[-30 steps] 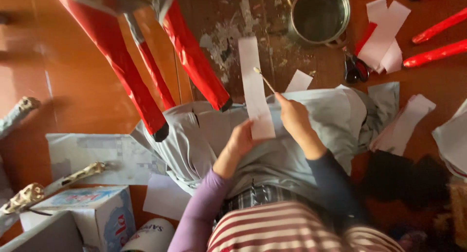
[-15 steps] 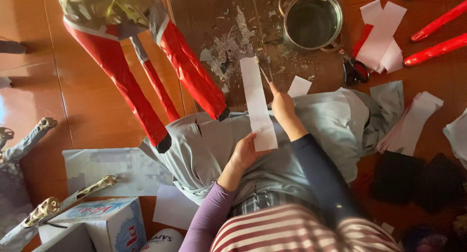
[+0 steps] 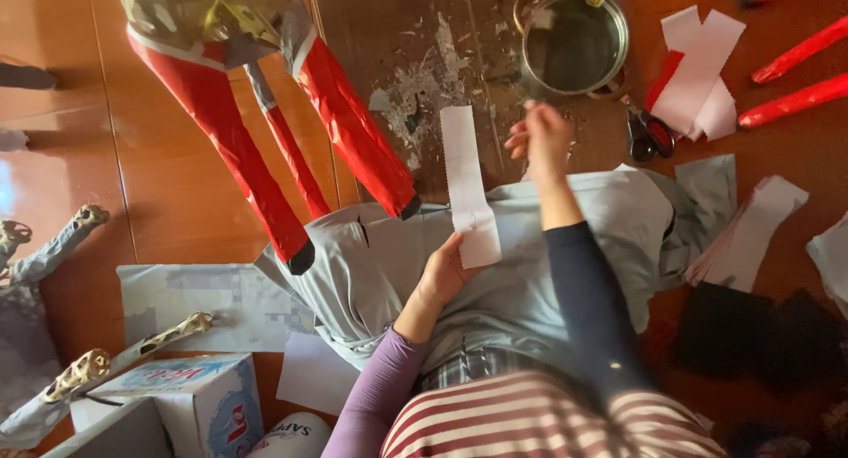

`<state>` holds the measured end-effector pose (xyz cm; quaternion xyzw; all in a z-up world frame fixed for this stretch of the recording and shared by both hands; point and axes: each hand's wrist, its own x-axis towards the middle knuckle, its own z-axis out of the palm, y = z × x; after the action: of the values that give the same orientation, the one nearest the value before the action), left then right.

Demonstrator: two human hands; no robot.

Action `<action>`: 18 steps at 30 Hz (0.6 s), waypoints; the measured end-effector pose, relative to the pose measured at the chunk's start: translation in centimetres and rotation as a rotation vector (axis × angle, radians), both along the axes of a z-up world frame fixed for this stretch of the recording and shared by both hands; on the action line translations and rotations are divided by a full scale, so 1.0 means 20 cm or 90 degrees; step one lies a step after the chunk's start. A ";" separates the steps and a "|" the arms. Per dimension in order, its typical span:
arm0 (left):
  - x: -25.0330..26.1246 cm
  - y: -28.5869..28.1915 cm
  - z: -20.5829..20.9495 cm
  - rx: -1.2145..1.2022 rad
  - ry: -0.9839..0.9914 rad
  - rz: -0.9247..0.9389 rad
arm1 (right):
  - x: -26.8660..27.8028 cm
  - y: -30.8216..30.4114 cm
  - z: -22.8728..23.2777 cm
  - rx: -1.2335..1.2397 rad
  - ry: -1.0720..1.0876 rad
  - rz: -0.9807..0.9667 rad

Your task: Applying adhesive and colored paper strips to a bamboo giraffe-shaped sculpture frame.

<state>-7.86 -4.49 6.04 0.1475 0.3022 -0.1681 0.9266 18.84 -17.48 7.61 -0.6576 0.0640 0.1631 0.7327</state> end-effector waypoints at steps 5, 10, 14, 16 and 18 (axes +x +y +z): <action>0.19 0.02 0.13 -0.093 -0.072 0.046 | 0.23 -0.35 -0.17 0.362 0.188 -0.015; 0.40 0.01 0.20 0.016 -0.155 0.080 | -0.22 -0.35 0.12 0.213 0.182 0.247; 0.52 -0.05 0.17 0.032 -0.257 0.119 | -0.48 -0.31 0.22 0.221 0.089 0.298; 0.50 -0.07 0.11 0.056 -0.301 0.105 | -0.45 -0.36 0.03 0.248 0.018 0.125; 0.48 -0.03 0.21 0.079 -0.340 0.098 | -0.46 -0.29 0.28 0.254 -0.008 0.111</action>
<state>1.72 -5.13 10.26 0.2193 0.0674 -0.0334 0.9727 9.64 -23.27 13.19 -0.5038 -0.0311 0.2315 0.8316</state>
